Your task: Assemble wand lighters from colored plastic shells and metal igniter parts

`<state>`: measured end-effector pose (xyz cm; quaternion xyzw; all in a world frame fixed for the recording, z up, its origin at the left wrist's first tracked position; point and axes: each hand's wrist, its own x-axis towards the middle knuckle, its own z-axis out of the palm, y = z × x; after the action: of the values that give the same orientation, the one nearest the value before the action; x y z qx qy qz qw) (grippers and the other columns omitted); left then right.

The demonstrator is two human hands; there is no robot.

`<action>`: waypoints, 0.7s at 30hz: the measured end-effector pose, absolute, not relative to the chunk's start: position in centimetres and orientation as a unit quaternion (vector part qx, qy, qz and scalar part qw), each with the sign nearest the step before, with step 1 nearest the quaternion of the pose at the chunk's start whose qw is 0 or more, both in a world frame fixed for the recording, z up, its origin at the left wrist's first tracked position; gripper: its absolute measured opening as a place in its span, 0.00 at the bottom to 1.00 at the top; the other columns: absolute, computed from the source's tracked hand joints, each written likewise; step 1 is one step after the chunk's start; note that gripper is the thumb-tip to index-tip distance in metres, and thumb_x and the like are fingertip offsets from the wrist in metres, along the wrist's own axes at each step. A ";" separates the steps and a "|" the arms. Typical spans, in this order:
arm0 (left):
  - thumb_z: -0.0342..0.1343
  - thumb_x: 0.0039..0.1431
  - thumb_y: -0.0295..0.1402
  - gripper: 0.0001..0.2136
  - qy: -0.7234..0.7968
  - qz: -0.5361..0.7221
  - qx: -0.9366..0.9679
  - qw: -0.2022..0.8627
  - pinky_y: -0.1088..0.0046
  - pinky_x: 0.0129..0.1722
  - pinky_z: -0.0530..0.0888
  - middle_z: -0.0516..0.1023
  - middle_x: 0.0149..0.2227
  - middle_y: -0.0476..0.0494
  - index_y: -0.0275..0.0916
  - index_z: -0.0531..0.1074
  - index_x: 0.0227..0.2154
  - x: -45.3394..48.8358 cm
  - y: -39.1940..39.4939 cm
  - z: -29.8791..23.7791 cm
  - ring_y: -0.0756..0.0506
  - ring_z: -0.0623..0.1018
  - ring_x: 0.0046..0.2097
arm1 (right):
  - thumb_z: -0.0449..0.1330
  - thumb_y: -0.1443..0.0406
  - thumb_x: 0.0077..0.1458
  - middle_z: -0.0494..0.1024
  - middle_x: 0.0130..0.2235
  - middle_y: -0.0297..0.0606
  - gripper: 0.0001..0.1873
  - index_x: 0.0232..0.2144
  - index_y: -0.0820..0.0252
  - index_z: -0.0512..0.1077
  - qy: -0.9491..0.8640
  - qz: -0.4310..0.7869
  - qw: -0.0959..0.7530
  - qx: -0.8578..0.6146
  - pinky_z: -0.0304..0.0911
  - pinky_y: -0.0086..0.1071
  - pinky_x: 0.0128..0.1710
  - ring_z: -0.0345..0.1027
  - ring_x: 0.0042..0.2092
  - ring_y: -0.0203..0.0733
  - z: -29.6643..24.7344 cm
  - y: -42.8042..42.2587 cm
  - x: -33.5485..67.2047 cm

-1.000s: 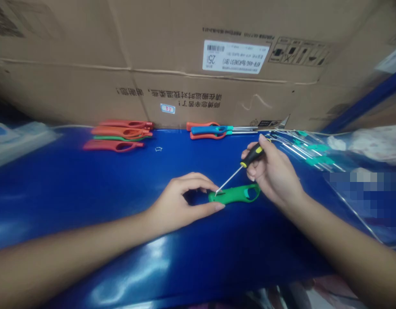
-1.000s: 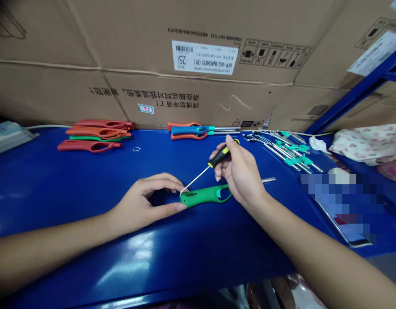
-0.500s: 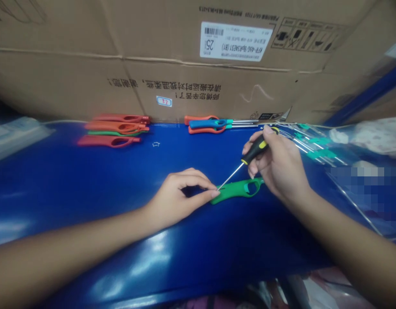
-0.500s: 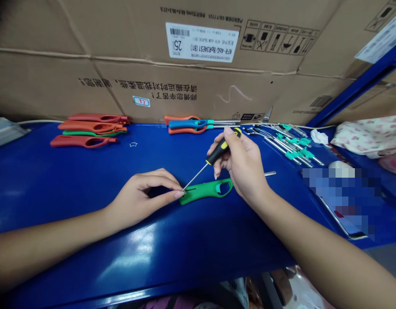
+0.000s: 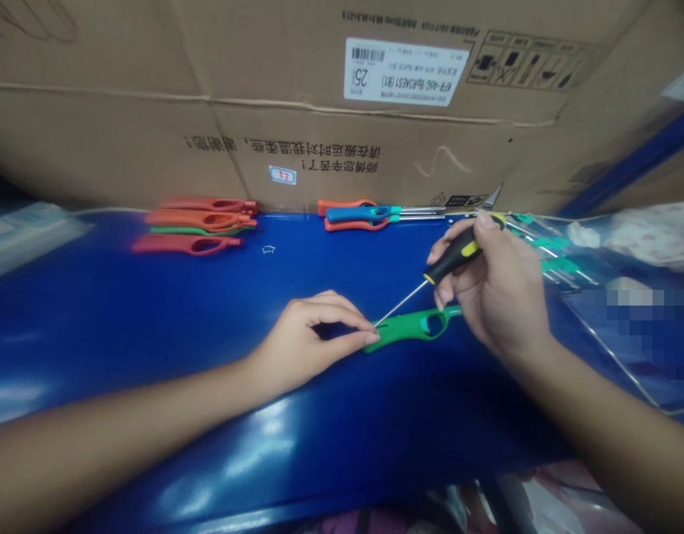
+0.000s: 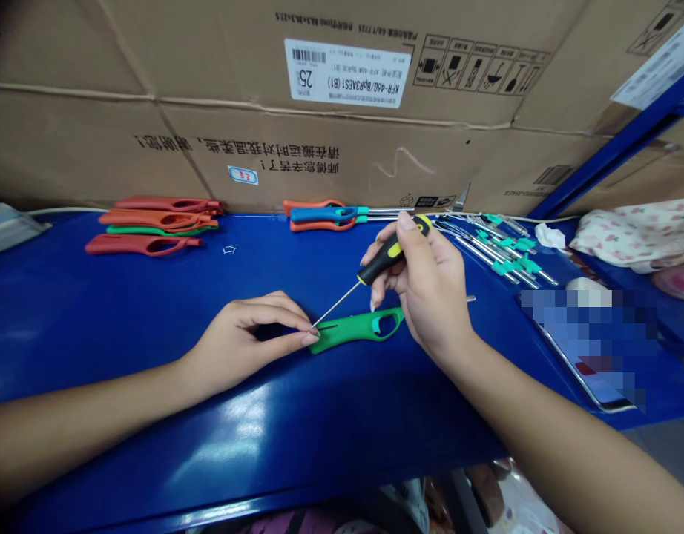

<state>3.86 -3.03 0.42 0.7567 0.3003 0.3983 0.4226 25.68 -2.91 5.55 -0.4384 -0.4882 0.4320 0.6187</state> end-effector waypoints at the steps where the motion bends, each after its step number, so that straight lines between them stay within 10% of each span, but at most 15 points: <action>1: 0.67 0.56 0.30 0.02 0.299 0.399 0.757 0.422 0.70 0.42 0.78 0.83 0.34 0.45 0.41 0.83 0.33 3.9 -3.0 0.4 0.47 0.81 0.37 | 0.62 0.48 0.58 0.78 0.28 0.33 0.17 0.30 0.54 0.71 -0.491 0.432 0.617 -0.438 0.63 0.29 0.15 0.65 0.17 0.32 5.5 -3.0 25.7; 21: 0.66 0.57 0.30 0.01 0.295 0.377 0.773 0.417 0.71 0.41 0.78 0.84 0.34 0.46 0.41 0.83 0.33 3.9 -3.0 0.3 0.48 0.80 0.37 | 0.68 0.53 0.54 0.81 0.32 0.34 0.22 0.49 0.48 0.71 -0.573 0.410 0.595 -0.387 0.66 0.30 0.15 0.69 0.20 0.36 6.6 -5.2 25.2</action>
<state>3.94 -2.99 0.29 0.7730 0.2946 0.3768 0.4167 25.21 -5.21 6.59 -0.3865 -0.5729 0.4103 0.5950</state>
